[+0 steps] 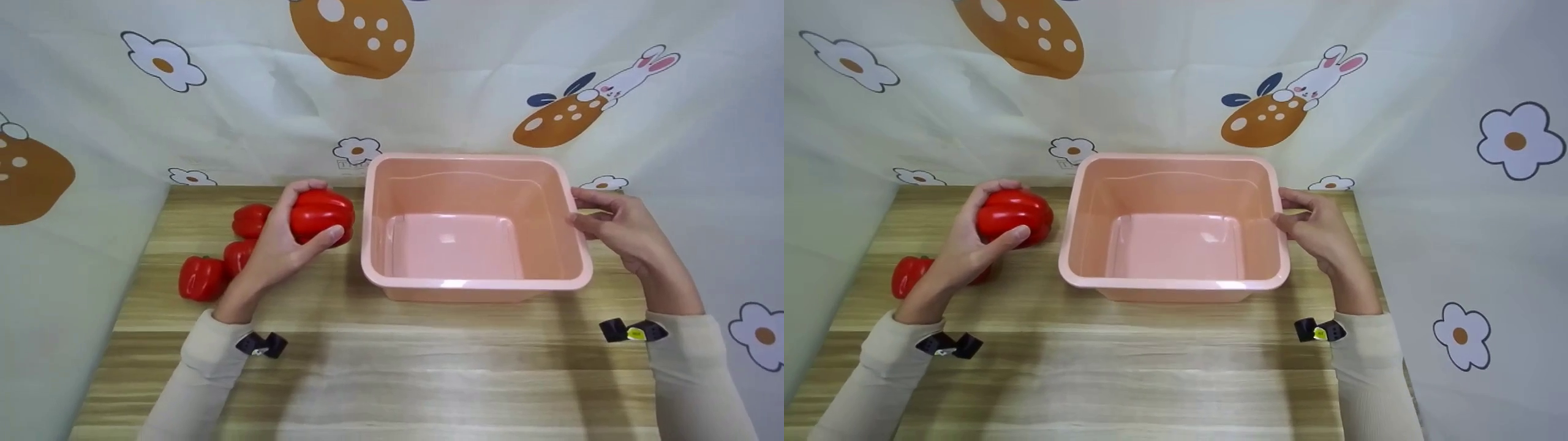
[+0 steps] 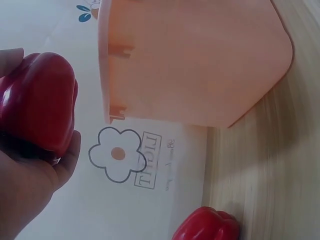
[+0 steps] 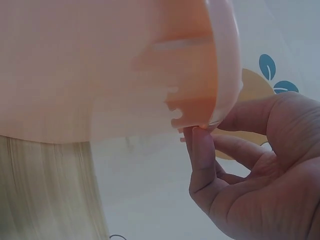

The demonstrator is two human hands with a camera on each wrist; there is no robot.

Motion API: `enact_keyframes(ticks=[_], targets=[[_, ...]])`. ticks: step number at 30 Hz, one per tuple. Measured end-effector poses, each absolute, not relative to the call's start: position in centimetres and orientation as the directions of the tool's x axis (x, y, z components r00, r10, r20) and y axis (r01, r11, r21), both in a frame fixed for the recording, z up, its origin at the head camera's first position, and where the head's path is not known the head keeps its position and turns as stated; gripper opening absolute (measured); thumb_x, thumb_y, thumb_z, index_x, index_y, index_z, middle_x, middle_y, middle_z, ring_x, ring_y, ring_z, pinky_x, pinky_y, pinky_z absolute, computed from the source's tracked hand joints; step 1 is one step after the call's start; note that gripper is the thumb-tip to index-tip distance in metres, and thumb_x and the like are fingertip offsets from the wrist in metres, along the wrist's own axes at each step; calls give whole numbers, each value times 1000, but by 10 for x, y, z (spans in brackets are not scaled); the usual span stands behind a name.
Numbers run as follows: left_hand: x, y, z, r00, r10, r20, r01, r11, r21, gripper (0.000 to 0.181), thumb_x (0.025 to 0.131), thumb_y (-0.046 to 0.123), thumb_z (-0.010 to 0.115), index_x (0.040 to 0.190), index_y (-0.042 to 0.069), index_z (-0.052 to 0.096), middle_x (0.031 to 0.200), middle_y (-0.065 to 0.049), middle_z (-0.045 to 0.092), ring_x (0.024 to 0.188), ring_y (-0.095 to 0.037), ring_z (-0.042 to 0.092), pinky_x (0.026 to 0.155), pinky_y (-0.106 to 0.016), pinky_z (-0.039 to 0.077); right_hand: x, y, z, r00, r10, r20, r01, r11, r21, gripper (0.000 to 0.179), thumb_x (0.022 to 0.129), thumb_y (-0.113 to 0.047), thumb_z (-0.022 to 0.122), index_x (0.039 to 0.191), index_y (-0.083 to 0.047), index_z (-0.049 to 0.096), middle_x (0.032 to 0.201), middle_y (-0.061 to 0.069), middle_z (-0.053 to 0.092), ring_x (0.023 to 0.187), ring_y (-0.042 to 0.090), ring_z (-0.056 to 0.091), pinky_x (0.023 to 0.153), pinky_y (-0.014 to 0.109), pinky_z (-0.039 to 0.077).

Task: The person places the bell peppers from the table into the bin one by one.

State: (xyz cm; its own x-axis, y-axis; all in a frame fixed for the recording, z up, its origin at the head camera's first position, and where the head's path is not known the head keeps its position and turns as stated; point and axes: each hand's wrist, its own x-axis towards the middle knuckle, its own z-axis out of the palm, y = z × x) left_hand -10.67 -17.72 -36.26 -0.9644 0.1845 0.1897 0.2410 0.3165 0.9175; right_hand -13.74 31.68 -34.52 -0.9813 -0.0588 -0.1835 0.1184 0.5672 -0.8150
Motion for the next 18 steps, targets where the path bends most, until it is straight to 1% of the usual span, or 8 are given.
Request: enact_keyframes(ticks=[3,9,13,18], targets=[[-108,-174,-361,-964,186,191,242,309,920,70,82,23,80,141,20,43,141,3,52,125,-18,52,96,-46,55,-138,317,-344,-980,-58,-189,128,544,-829,58,96,-21,68,150,-9,48,122,2,62,91,1,71,75,23,61],[-106,-170,-361,-968,173,183,229,304,925,70,83,24,80,141,19,42,141,2,52,125,-19,52,96,-46,57,-137,312,-350,-978,-62,-202,135,550,-824,56,97,-20,67,149,-11,49,125,5,61,91,1,71,75,23,61],[-106,-162,-361,-971,167,168,213,305,928,70,82,27,80,141,20,43,139,3,53,125,-19,52,94,-46,58,-136,313,-352,-977,-61,-205,139,548,-825,56,97,-23,67,149,-12,49,122,-1,62,91,0,71,76,22,61],[-111,-148,-359,-965,195,175,230,314,921,71,84,34,80,142,21,42,141,4,52,125,-19,52,93,-44,59,-136,316,-349,-981,-50,-186,130,543,-830,58,98,-24,66,151,-11,47,120,-5,62,92,-2,71,75,21,61]])
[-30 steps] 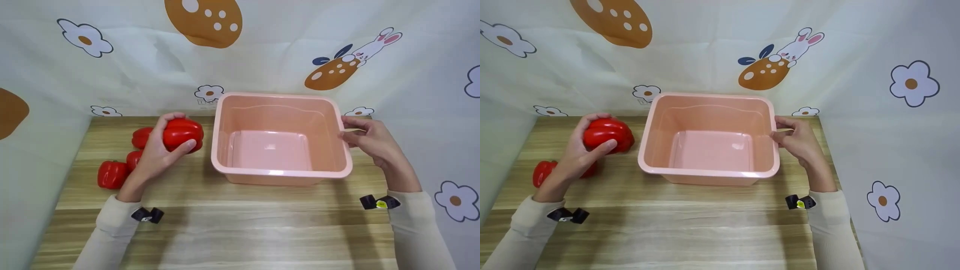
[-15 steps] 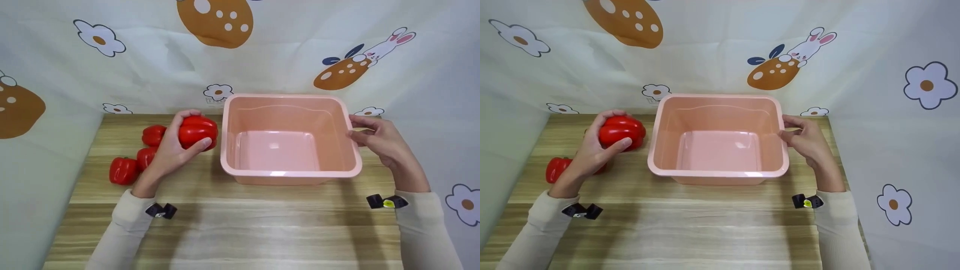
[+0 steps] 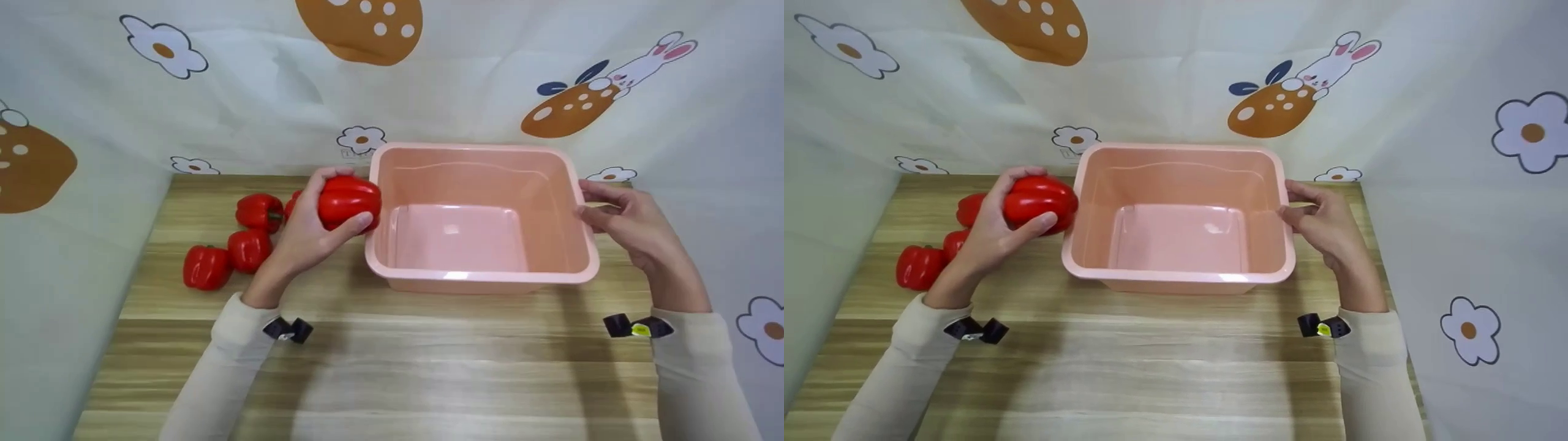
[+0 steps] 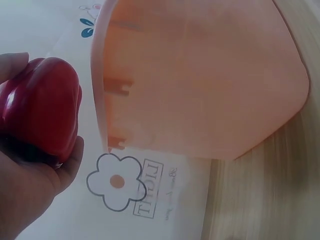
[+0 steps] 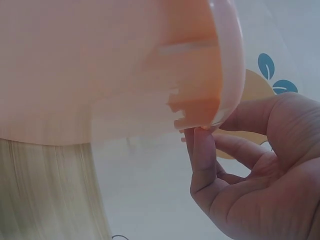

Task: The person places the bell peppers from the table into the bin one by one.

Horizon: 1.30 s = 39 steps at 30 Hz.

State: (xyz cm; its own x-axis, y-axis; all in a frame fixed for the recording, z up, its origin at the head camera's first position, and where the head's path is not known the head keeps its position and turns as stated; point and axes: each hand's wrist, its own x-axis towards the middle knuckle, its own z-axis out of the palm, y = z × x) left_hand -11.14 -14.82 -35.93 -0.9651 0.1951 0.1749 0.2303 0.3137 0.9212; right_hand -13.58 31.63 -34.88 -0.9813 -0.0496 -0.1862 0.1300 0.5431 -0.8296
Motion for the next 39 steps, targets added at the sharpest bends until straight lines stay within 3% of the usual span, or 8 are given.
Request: enact_keyframes(ticks=[16,30,39], targets=[[-131,-99,-352,-929,301,217,288,218,932,68,83,35,79,139,20,43,139,2,53,125,-21,54,94,-42,59,-134,320,-345,-984,-33,-175,126,570,-812,57,98,-23,65,151,-12,46,121,-2,61,89,-1,70,74,21,60],[-133,-84,-342,-908,347,233,359,361,861,66,83,40,79,137,26,43,137,5,53,120,-14,56,95,-38,56,-138,309,-346,-983,-57,-172,116,533,-838,55,98,-20,64,150,-11,47,124,1,61,93,0,70,76,21,60],[-134,-76,-342,-829,471,301,529,486,696,65,83,38,77,136,21,44,136,3,51,122,-13,53,97,-40,56,-133,315,-346,-985,-54,-165,108,553,-826,56,98,-23,65,150,-12,47,127,3,60,91,0,71,75,21,60]])
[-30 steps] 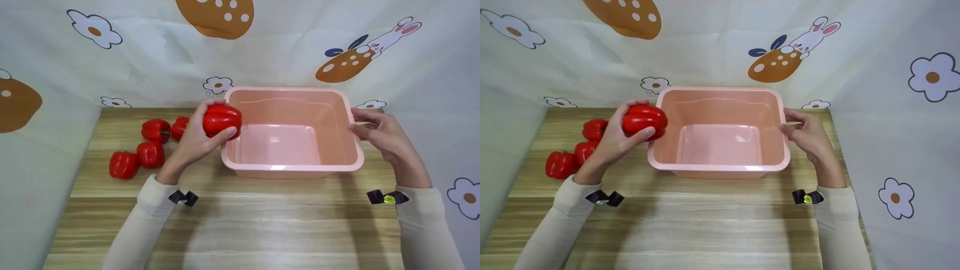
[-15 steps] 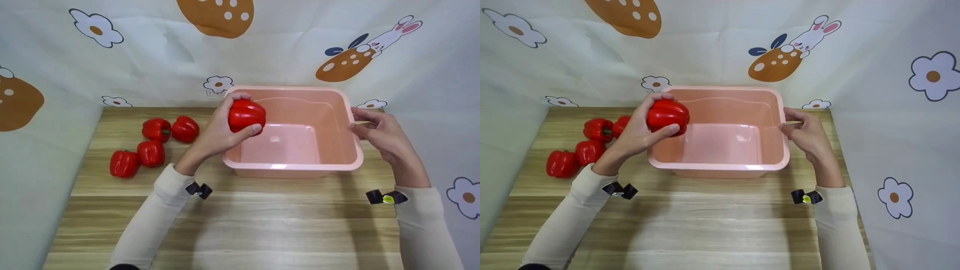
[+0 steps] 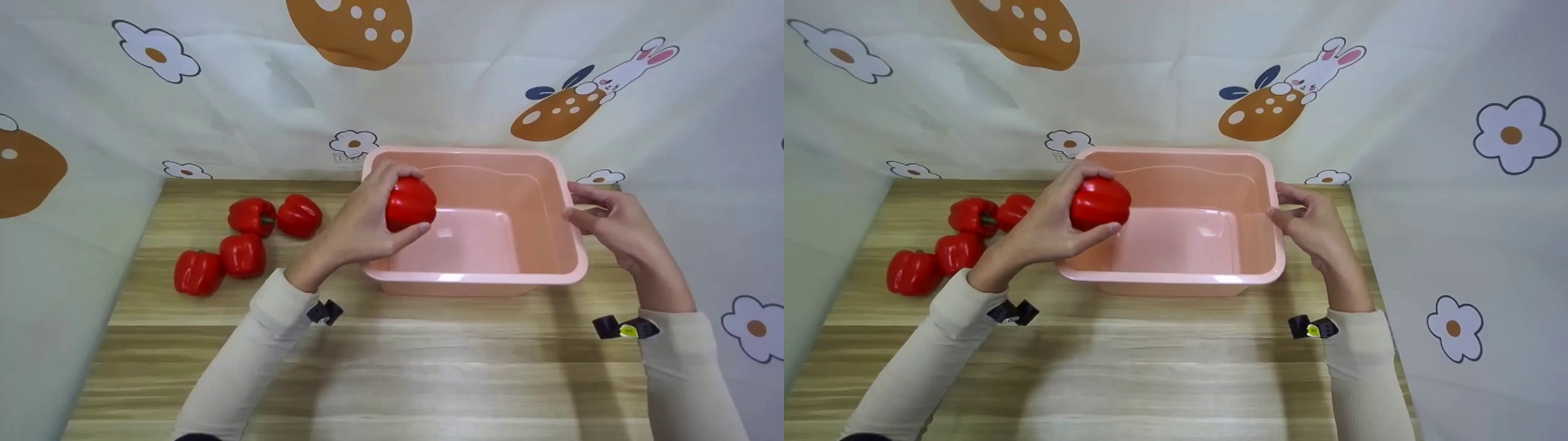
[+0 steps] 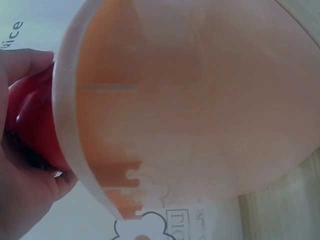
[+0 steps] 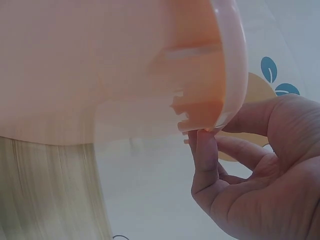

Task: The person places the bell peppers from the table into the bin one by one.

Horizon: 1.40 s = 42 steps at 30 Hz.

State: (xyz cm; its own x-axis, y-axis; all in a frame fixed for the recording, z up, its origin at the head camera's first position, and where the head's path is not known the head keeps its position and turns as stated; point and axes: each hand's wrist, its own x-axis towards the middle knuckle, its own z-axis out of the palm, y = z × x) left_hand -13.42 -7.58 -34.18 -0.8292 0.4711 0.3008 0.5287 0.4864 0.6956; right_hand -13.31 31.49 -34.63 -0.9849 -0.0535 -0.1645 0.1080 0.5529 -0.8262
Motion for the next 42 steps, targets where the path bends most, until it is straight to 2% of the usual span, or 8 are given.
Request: enact_keyframes(ticks=[4,14,20,24,29,35,42], targets=[[-133,-75,-342,-799,514,311,584,543,603,62,83,37,76,134,21,46,133,1,51,121,-14,52,96,-41,57,-133,314,-348,-986,-51,-159,104,558,-823,56,98,-25,65,150,-13,48,127,4,61,90,1,71,75,21,60],[-131,-70,-339,-798,534,279,598,644,477,65,80,39,77,136,23,47,133,0,52,123,-17,51,99,-42,56,-133,314,-349,-986,-45,-164,108,576,-810,58,98,-26,66,151,-12,47,125,5,61,88,2,70,74,21,60],[-129,-73,-338,-798,539,268,596,647,475,55,84,40,76,133,25,54,135,0,51,126,-17,49,100,-40,56,-134,308,-349,-985,-58,-160,102,548,-830,56,98,-23,65,150,-11,48,119,-1,63,88,1,71,74,21,60],[-129,-73,-337,-797,539,271,598,645,476,53,84,42,76,132,27,58,144,2,48,135,-15,45,103,-38,54,-135,308,-350,-986,-57,-156,101,540,-836,56,97,-22,66,149,-10,49,116,-5,63,88,0,71,74,21,60],[-130,-74,-334,-772,535,344,632,589,504,49,87,43,72,131,27,59,152,3,43,142,-14,37,110,-41,48,-133,313,-349,-989,-43,-143,94,565,-820,57,98,-23,66,150,-10,48,118,-4,62,86,-1,71,73,20,60],[-129,-87,-333,-763,498,412,646,585,490,48,87,44,71,130,25,62,149,1,49,141,-17,40,119,-48,37,-134,312,-350,-987,-57,-147,91,553,-828,58,97,-23,67,150,-10,47,116,-4,63,87,0,72,74,21,60],[-125,-100,-333,-801,452,393,599,623,503,45,89,44,70,129,25,62,132,1,56,130,-17,48,113,-47,41,-132,315,-349,-988,-58,-143,89,544,-835,57,97,-21,66,150,-8,48,115,-5,63,88,0,72,74,21,61]])
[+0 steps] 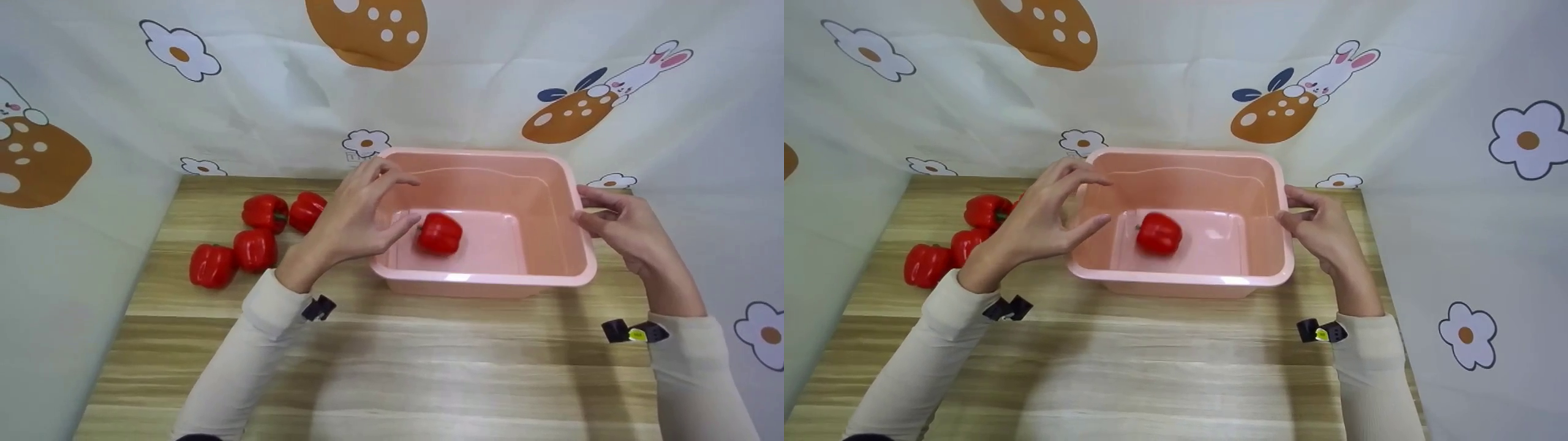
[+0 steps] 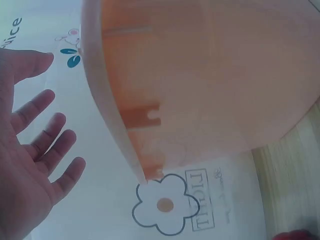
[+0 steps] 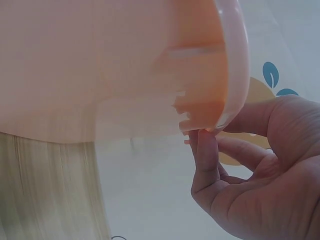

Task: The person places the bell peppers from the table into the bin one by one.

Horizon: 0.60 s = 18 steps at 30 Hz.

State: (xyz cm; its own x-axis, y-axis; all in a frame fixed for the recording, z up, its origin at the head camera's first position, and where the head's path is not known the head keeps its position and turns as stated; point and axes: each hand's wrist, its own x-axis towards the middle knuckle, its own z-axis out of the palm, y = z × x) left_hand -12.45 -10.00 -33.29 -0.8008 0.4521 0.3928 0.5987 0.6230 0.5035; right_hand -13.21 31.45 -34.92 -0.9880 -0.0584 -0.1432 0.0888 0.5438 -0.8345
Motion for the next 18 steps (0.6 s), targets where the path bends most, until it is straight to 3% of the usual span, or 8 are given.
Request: enact_keyframes(ticks=[4,18], targets=[[-123,-111,-334,-821,420,387,570,642,513,45,89,45,70,129,24,62,127,2,58,123,-16,51,109,-43,46,-131,315,-350,-988,-64,-141,82,557,-826,58,97,-23,67,150,-9,47,116,-6,63,88,0,71,74,20,61],[-112,-159,-359,-866,318,386,498,622,604,52,89,38,73,135,17,58,137,1,58,130,-15,53,113,-46,46,-132,315,-349,-986,-73,-149,83,563,-822,59,98,-24,65,151,-9,45,115,-9,61,90,-3,71,74,21,61]])
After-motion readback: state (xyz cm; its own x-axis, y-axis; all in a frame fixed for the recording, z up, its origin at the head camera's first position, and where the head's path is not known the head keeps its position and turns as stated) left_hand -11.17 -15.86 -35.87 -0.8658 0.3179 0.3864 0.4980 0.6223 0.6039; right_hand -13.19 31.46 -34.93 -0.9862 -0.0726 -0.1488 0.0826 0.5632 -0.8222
